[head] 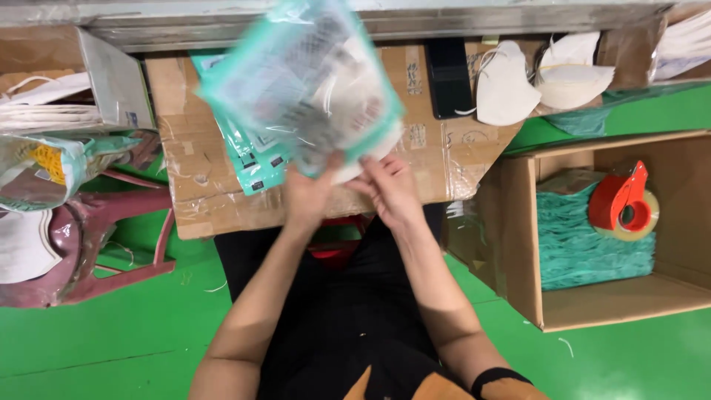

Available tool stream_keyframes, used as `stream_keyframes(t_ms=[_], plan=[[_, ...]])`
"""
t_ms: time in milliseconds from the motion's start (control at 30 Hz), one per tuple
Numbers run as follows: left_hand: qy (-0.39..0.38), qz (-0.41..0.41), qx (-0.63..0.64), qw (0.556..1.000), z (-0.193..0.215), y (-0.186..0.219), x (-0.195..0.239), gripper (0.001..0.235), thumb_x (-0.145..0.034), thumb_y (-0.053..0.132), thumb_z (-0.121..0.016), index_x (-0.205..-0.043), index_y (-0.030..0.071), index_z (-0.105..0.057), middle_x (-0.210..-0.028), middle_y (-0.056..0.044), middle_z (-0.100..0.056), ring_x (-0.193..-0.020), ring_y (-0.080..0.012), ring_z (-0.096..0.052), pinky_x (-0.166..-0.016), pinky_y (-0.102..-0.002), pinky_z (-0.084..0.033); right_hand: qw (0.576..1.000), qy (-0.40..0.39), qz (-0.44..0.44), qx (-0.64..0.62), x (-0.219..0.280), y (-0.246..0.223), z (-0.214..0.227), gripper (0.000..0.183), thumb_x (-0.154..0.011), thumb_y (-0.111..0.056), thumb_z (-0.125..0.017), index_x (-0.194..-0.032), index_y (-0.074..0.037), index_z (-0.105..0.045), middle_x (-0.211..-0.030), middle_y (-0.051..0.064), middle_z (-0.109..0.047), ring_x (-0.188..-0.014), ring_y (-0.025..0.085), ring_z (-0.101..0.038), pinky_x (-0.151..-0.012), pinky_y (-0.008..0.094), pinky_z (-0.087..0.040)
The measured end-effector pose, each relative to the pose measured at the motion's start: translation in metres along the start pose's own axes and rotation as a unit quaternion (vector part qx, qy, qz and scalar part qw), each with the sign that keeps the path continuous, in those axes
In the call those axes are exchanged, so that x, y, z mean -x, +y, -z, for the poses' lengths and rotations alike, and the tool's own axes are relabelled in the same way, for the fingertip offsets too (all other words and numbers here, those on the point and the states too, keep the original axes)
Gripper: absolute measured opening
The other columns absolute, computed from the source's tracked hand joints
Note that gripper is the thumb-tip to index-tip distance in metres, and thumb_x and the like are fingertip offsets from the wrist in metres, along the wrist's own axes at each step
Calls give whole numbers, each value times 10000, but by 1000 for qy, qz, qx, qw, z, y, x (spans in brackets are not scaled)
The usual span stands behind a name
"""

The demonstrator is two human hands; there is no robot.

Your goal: The person picks up a stack of white face masks, places them inside a teal plastic bag, and then places the filled bag onto a work surface.

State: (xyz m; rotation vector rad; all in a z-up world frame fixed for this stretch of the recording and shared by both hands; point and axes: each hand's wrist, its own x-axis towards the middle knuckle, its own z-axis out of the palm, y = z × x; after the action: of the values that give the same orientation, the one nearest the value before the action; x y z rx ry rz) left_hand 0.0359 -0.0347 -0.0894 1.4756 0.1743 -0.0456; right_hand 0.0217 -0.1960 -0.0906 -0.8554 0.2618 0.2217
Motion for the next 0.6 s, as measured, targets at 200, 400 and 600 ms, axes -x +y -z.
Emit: stream_keyframes(t_ms=[200, 400, 600], plan=[[-259, 86, 86, 958, -20, -27, 26, 323, -1113, 319, -522, -1219, 40, -646, -1112, -31, -688, -1023, -112, -659, -920, -296, -558, 996, 43, 70, -19, -13, 3, 20, 172, -1040, -47, -635, -1148, 85, -660, -1053, 144, -756, -891, 195, -733, -778, 298, -610], [-104, -402, -259, 872, 8, 114, 41, 216, -1032, 44, -670, -1247, 25, -669, -1287, -129, -715, -1194, -310, -704, -1064, -390, -558, 875, 75, 223, 424, 32, -74, -33, 278, -959, -56, -821, -1112, 11, -599, -922, 41, -611, -854, 108, -615, -763, 247, -545], [-139, -381, -265, 875, 14, 151, 10, 213, -909, 66, -791, -1114, 69, -731, -1074, -111, -781, -996, -277, -753, -879, -361, -583, 734, -8, 399, 549, 45, -66, -26, 306, -896, 47, -758, -1172, -46, -661, -1063, 66, -719, -1044, 201, -719, -946, 262, -555]])
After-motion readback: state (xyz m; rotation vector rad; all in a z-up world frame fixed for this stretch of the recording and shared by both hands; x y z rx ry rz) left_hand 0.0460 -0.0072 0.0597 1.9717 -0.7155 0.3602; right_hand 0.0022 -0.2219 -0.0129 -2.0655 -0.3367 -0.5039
